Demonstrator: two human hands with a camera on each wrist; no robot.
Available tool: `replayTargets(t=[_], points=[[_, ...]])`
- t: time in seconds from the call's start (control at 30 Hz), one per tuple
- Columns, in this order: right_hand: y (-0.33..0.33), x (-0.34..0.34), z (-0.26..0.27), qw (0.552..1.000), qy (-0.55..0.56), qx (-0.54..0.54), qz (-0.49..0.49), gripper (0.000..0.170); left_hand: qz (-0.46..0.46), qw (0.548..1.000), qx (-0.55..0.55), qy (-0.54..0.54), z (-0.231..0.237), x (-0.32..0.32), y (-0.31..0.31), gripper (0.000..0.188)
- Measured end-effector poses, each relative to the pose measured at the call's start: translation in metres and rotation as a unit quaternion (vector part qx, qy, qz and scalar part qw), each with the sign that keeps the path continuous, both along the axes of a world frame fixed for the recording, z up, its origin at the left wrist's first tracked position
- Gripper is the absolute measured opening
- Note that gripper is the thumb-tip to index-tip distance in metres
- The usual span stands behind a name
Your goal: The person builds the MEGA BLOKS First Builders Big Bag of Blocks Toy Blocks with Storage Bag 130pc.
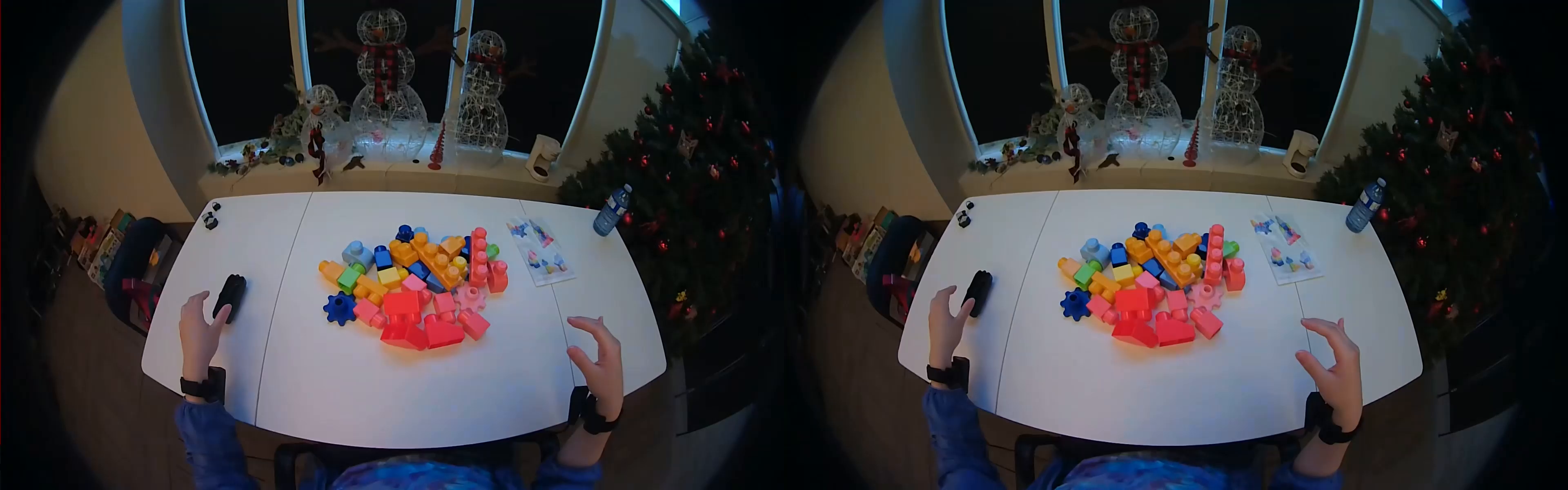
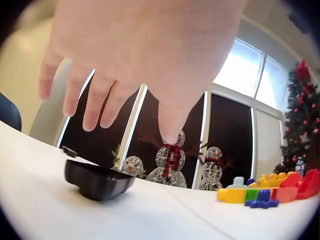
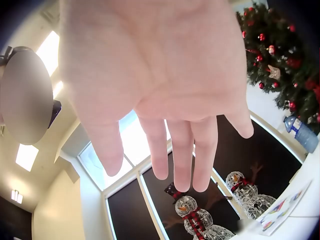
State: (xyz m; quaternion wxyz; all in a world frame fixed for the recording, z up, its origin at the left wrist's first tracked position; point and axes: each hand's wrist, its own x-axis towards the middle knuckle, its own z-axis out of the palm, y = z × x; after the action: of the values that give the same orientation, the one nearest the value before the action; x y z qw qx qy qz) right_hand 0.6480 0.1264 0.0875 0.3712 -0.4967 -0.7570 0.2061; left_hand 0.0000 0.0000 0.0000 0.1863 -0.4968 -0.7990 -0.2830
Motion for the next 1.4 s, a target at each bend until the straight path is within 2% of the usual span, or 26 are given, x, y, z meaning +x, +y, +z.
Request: replayTargets(t=[0.07,0.1,0.23,0.33,0.47,0.6,0.7,0.8,0.87,0.93,1.03,1.13,1.23,1.33,1.4], points=[[0.000,0.000,0.000,1.000,0.002,0.022,-0.009,0.036,-0.041,0.995,0.082,-0.039,0.041,0.039,-0.003,0.034],[0.000,0.000,0.000,0.999,0.003,0.033,-0.014,0.035,-0.035,0.988,0.126,-0.085,0.059,0.064,-0.006,0.025],[-0.001,-0.006,-0.004,0.997,0.028,0.076,-0.005,0.028,-0.097,0.956,0.216,-0.174,0.073,0.130,-0.022,0.013],[-0.001,-0.014,-0.009,0.995,0.033,0.097,0.017,0.025,-0.158,0.949,0.198,-0.190,0.061,0.158,-0.023,0.014],[-0.003,-0.022,-0.010,0.993,0.030,0.108,0.036,0.023,-0.200,0.946,0.174,-0.185,0.069,0.178,-0.014,0.010],[-0.003,-0.024,-0.012,0.993,0.022,0.106,0.037,0.022,-0.190,0.945,0.167,-0.208,0.057,0.176,-0.009,0.012],[-0.002,-0.026,-0.012,0.994,0.018,0.102,0.037,0.022,-0.215,0.939,0.150,-0.224,0.055,0.179,-0.005,0.013],[-0.001,-0.029,-0.014,0.994,0.018,0.097,0.038,0.021,-0.268,0.931,0.110,-0.223,0.061,0.185,0.023,0.014],[-0.002,-0.032,-0.014,0.995,0.019,0.087,0.044,0.021,-0.347,0.930,-0.007,-0.120,0.066,0.182,0.046,0.028],[-0.004,-0.036,-0.014,0.996,0.027,0.071,0.052,0.021,-0.417,0.905,-0.087,-0.016,0.055,0.183,0.076,0.037],[-0.006,-0.041,-0.014,0.995,0.011,0.072,0.068,0.021,-0.432,0.877,-0.198,0.065,0.031,0.188,0.109,0.042],[-0.007,-0.042,-0.015,0.995,0.014,0.069,0.070,0.021,-0.426,0.874,-0.186,0.141,0.013,0.192,0.126,0.029],[-0.008,-0.042,-0.017,0.995,0.007,0.072,0.072,0.021,-0.424,0.876,-0.195,0.122,0.008,0.195,0.135,0.020],[-0.008,-0.044,-0.018,0.995,0.005,0.066,0.079,0.021,-0.433,0.875,-0.214,0.037,0.011,0.196,0.127,0.018],[-0.007,-0.043,-0.019,0.995,0.002,0.065,0.080,0.021,-0.417,0.870,-0.265,-0.002,0.022,0.191,0.115,0.029]])
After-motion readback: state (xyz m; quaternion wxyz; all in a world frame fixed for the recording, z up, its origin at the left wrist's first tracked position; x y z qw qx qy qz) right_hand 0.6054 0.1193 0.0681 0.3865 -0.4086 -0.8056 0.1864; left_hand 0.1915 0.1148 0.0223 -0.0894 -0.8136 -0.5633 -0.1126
